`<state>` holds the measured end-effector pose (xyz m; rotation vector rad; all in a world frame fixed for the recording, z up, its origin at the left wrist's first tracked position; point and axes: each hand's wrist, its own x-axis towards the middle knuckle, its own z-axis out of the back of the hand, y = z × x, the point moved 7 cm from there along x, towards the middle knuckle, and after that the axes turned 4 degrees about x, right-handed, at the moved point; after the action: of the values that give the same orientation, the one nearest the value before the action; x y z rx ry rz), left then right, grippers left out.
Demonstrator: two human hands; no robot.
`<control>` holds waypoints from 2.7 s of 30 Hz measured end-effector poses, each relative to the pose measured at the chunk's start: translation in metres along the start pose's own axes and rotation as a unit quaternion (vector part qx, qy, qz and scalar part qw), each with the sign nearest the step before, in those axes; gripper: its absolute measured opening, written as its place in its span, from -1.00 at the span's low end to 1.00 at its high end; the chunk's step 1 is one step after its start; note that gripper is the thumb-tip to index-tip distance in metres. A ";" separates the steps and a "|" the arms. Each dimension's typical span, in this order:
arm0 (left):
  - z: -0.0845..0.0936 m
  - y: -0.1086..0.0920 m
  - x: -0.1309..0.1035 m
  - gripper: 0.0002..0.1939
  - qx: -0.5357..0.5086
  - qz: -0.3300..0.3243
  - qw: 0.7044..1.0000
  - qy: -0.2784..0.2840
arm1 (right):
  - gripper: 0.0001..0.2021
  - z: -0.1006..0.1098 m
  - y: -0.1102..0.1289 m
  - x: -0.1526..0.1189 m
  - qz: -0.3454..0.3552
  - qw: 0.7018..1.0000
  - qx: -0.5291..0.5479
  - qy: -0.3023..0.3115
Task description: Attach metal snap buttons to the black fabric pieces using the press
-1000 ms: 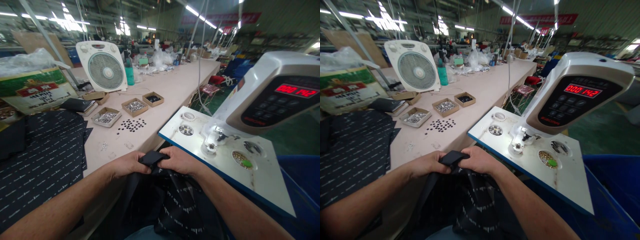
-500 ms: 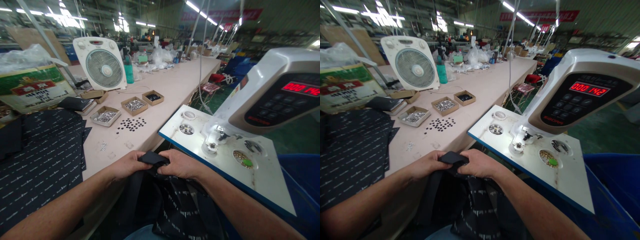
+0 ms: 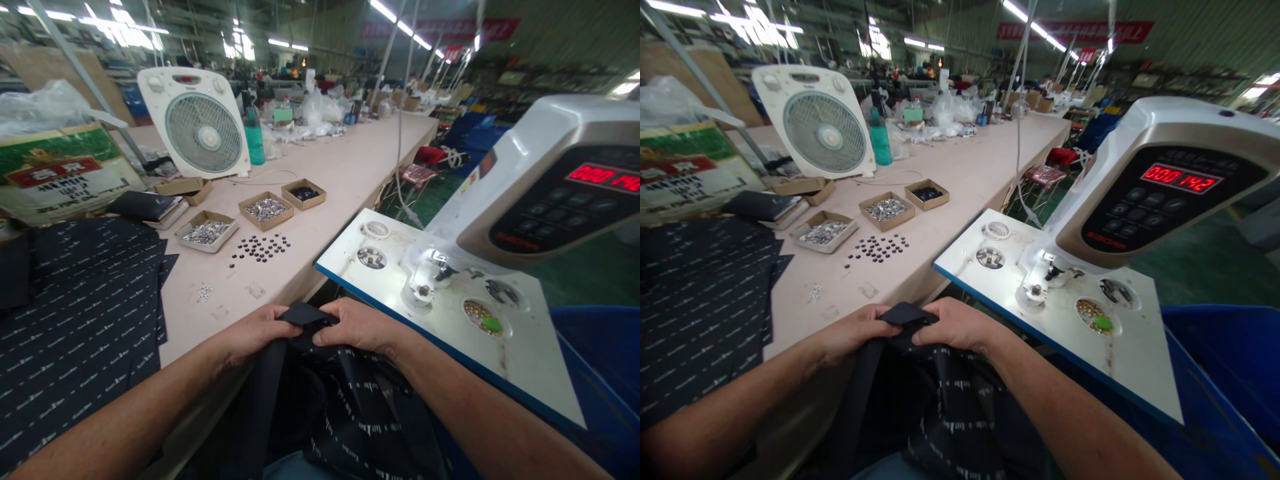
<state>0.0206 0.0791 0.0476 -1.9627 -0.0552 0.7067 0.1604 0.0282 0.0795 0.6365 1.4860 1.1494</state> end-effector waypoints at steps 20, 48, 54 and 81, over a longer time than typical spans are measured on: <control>0.005 0.007 0.009 -0.95 0.196 -0.110 0.973 -0.042 | -0.57 0.016 0.026 0.014 0.038 0.989 -0.135 0.053; -0.044 0.101 0.080 -0.71 0.624 -0.380 0.681 0.044 | -0.84 0.075 0.049 0.188 0.083 0.854 -0.361 -0.364; -0.047 0.080 0.057 -0.90 0.688 -0.402 0.604 0.014 | -0.88 0.067 0.058 0.173 0.119 0.874 -0.293 -0.368; -0.120 0.018 -0.067 -0.75 0.659 -0.502 0.559 0.021 | -0.70 -0.059 -0.073 -0.127 0.102 0.937 0.039 -0.333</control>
<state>0.0208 -0.0490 0.1013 -0.2366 -0.4405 -0.1840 0.1513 -0.1287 0.0632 1.1278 0.8968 0.8959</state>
